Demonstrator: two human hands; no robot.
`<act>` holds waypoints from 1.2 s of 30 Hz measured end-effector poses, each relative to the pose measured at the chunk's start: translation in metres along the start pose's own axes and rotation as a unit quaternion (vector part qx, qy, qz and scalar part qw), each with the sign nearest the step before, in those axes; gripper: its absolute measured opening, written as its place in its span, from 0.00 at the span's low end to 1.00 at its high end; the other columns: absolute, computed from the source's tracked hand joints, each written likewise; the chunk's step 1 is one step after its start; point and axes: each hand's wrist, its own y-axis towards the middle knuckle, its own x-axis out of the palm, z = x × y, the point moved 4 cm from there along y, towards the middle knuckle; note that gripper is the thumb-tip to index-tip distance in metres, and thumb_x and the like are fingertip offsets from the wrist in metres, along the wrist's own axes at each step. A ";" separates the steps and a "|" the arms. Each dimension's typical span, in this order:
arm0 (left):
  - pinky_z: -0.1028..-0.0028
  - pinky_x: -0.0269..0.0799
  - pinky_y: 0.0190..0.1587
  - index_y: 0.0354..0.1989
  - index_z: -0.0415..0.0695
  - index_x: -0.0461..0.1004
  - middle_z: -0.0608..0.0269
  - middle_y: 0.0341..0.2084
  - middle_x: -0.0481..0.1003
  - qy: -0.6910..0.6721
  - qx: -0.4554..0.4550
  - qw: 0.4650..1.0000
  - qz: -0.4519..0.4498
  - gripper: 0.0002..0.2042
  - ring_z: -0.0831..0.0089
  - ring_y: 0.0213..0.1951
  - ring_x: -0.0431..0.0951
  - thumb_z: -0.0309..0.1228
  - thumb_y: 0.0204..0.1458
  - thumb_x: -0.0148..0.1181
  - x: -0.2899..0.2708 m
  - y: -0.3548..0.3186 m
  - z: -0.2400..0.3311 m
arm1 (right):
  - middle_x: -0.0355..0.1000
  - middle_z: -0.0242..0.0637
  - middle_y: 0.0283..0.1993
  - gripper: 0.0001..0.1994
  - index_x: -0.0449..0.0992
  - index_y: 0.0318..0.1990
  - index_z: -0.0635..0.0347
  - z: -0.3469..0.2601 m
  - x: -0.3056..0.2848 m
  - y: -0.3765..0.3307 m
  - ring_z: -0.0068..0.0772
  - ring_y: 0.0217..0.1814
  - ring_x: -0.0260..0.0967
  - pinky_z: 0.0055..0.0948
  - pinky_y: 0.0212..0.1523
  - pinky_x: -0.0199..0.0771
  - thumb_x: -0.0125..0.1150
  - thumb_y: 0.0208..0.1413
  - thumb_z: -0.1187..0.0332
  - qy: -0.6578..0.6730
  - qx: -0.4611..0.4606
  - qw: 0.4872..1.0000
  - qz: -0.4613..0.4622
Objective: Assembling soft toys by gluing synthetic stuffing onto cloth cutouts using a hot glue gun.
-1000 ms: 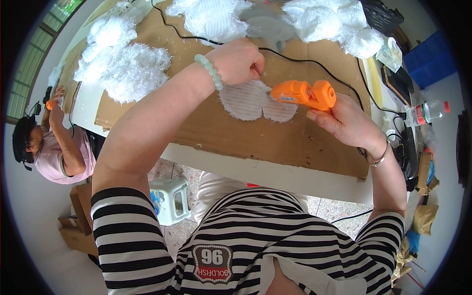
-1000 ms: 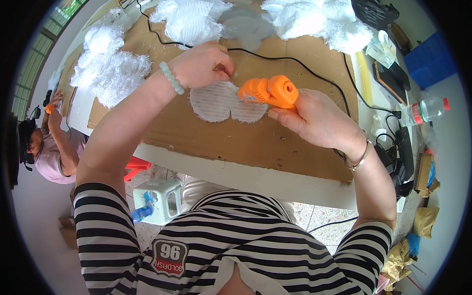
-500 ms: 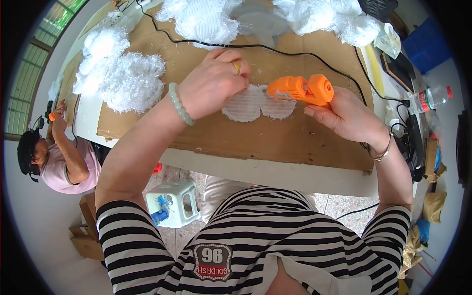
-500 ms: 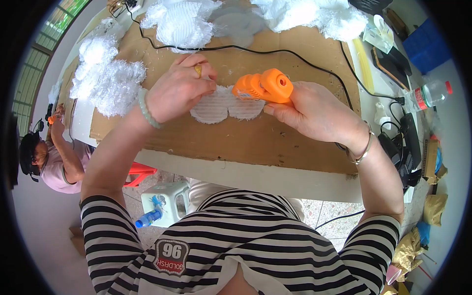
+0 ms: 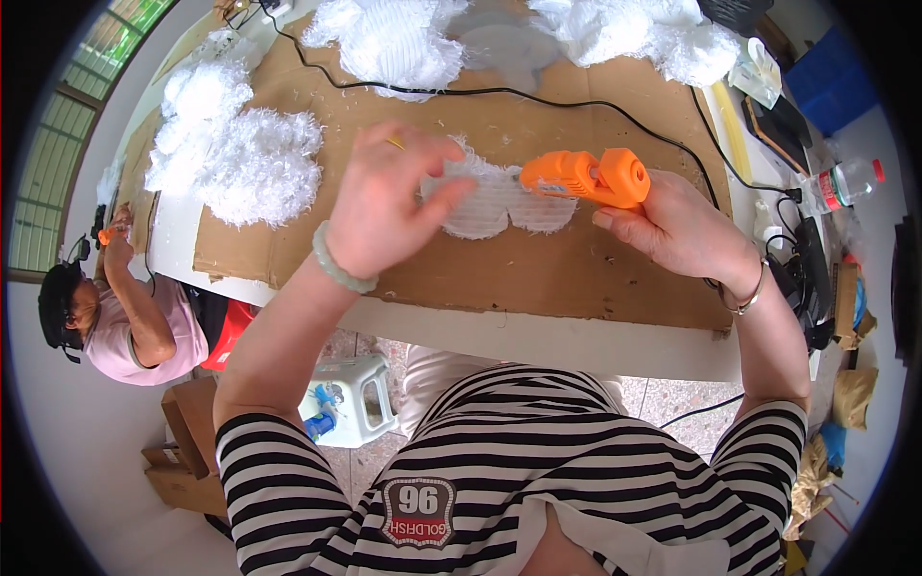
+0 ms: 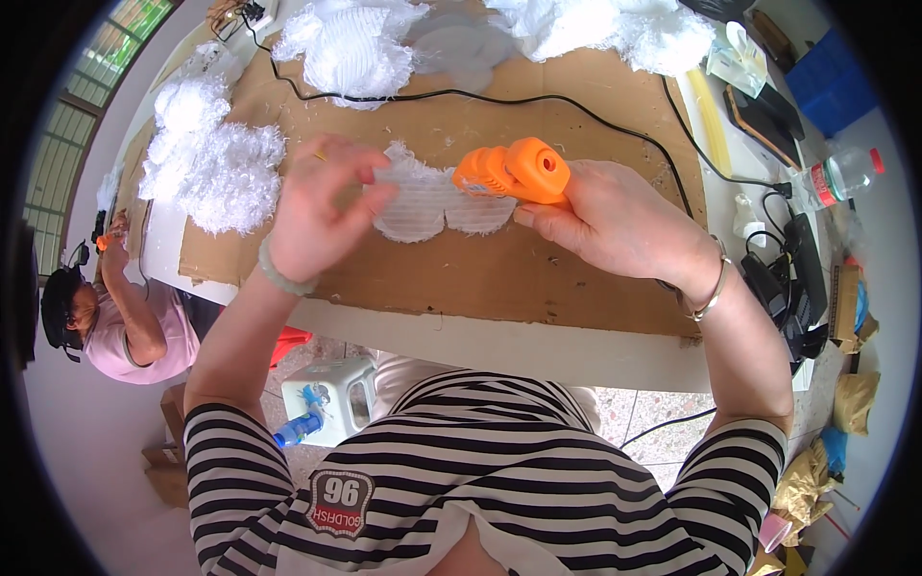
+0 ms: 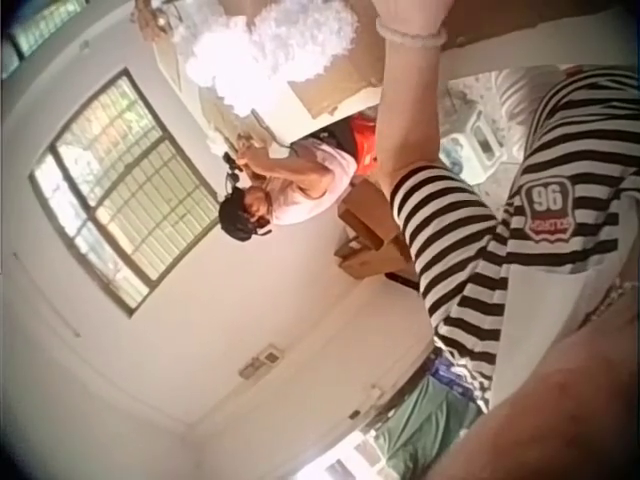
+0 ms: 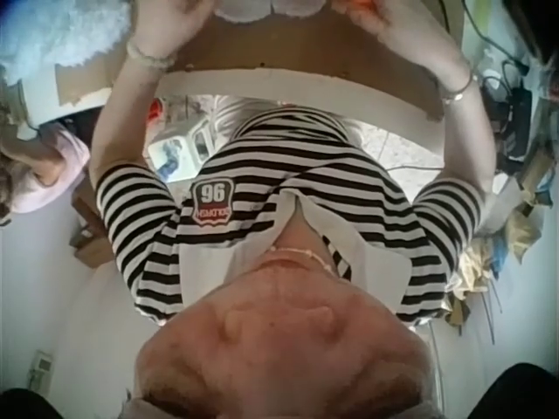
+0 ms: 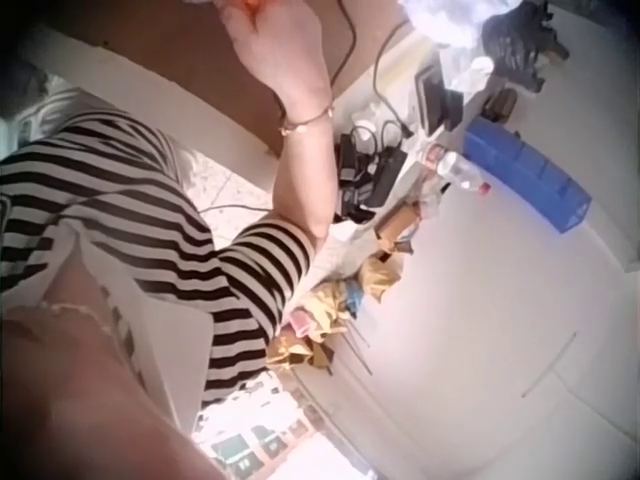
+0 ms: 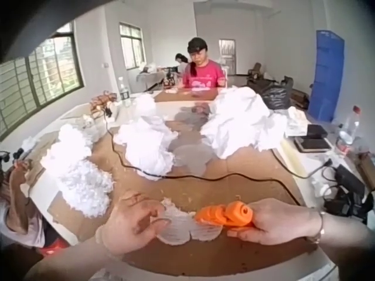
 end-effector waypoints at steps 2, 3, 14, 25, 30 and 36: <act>0.65 0.63 0.45 0.33 0.40 0.75 0.58 0.23 0.74 -0.093 -0.132 0.986 0.030 0.08 0.61 0.34 0.72 0.27 0.43 0.61 -0.005 0.001 -0.023 | 0.64 0.49 0.28 0.13 0.67 0.35 0.66 -0.002 -0.002 0.000 0.52 0.31 0.61 0.37 0.35 0.63 0.55 0.55 0.62 0.004 0.013 1.000 -0.010; 0.67 0.65 0.44 0.36 0.40 0.74 0.56 0.25 0.74 -0.070 -0.114 0.991 0.025 0.09 0.60 0.35 0.72 0.25 0.45 0.59 -0.004 0.005 -0.026 | 0.65 0.49 0.28 0.14 0.67 0.35 0.66 -0.003 -0.002 0.001 0.53 0.32 0.61 0.37 0.36 0.63 0.55 0.55 0.62 0.005 0.027 0.999 -0.020; 0.62 0.62 0.51 0.34 0.41 0.77 0.62 0.29 0.76 0.091 0.036 0.993 -0.060 0.12 0.60 0.44 0.71 0.20 0.37 0.56 0.012 0.000 -0.003 | 0.65 0.48 0.28 0.14 0.66 0.35 0.66 0.001 0.000 0.000 0.52 0.31 0.61 0.37 0.35 0.63 0.55 0.55 0.62 0.012 0.002 1.000 -0.005; 0.66 0.68 0.38 0.30 0.41 0.77 0.62 0.24 0.74 0.017 -0.097 0.985 0.140 0.10 0.62 0.33 0.72 0.18 0.38 0.56 -0.008 0.004 -0.051 | 0.64 0.48 0.26 0.14 0.66 0.35 0.66 0.001 0.001 0.000 0.51 0.30 0.61 0.37 0.34 0.62 0.54 0.56 0.62 0.016 0.017 1.000 -0.017; 0.65 0.67 0.43 0.32 0.42 0.78 0.63 0.28 0.75 0.049 -0.035 0.992 0.111 0.08 0.62 0.37 0.71 0.25 0.40 0.62 -0.009 0.008 -0.025 | 0.64 0.46 0.26 0.14 0.66 0.37 0.66 0.004 -0.002 0.000 0.47 0.29 0.61 0.35 0.34 0.63 0.54 0.56 0.62 0.017 0.037 0.999 -0.024; 0.62 0.61 0.50 0.33 0.42 0.77 0.68 0.34 0.74 0.057 0.018 0.996 -0.070 0.11 0.64 0.45 0.67 0.31 0.40 0.64 0.035 -0.001 0.019 | 0.64 0.43 0.26 0.14 0.67 0.39 0.67 0.004 0.000 0.000 0.41 0.27 0.60 0.33 0.32 0.63 0.55 0.56 0.62 0.012 0.021 1.000 -0.017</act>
